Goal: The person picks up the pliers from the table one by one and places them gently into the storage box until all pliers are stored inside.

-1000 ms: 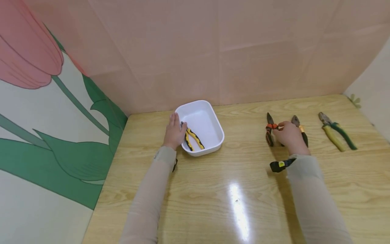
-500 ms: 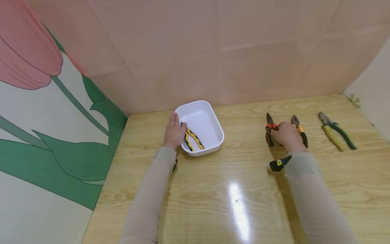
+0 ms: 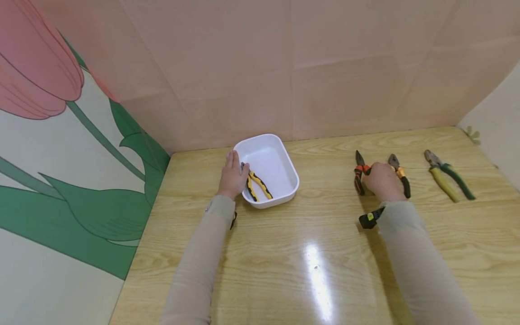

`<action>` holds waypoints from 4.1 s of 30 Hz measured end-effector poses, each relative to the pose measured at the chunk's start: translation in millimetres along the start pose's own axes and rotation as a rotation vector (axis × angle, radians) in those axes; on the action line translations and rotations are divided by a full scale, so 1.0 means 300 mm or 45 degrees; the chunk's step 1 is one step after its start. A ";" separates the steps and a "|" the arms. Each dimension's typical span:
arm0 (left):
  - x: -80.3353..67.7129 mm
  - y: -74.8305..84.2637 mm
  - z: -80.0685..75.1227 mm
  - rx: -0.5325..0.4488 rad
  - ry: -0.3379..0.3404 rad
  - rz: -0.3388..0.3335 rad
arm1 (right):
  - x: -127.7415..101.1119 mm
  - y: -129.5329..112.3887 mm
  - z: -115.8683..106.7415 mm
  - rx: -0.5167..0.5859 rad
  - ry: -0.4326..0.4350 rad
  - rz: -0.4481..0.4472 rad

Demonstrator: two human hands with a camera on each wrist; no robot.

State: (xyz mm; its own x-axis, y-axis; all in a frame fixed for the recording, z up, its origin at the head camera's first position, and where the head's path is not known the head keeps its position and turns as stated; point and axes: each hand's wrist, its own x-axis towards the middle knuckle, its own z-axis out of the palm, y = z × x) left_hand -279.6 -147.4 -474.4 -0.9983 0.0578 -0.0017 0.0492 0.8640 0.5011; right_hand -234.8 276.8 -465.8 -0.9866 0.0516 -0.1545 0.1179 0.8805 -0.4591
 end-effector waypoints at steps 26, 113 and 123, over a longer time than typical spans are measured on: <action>-0.003 0.003 0.000 -0.007 -0.001 -0.014 | -0.005 -0.014 0.005 -0.037 0.047 0.021; 0.001 0.007 -0.002 -0.037 -0.005 -0.031 | 0.009 0.029 -0.035 0.488 -0.308 0.245; 0.007 0.005 0.003 -0.028 -0.003 -0.033 | 0.007 0.031 -0.014 0.998 -0.363 0.306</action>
State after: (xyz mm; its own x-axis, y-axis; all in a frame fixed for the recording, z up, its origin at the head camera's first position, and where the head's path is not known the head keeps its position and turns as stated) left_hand -281.7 -145.5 -474.5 -0.9992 0.0369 -0.0165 0.0229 0.8539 0.5199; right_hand -236.4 287.2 -466.7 -0.8717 -0.0176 -0.4898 0.4664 0.2772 -0.8400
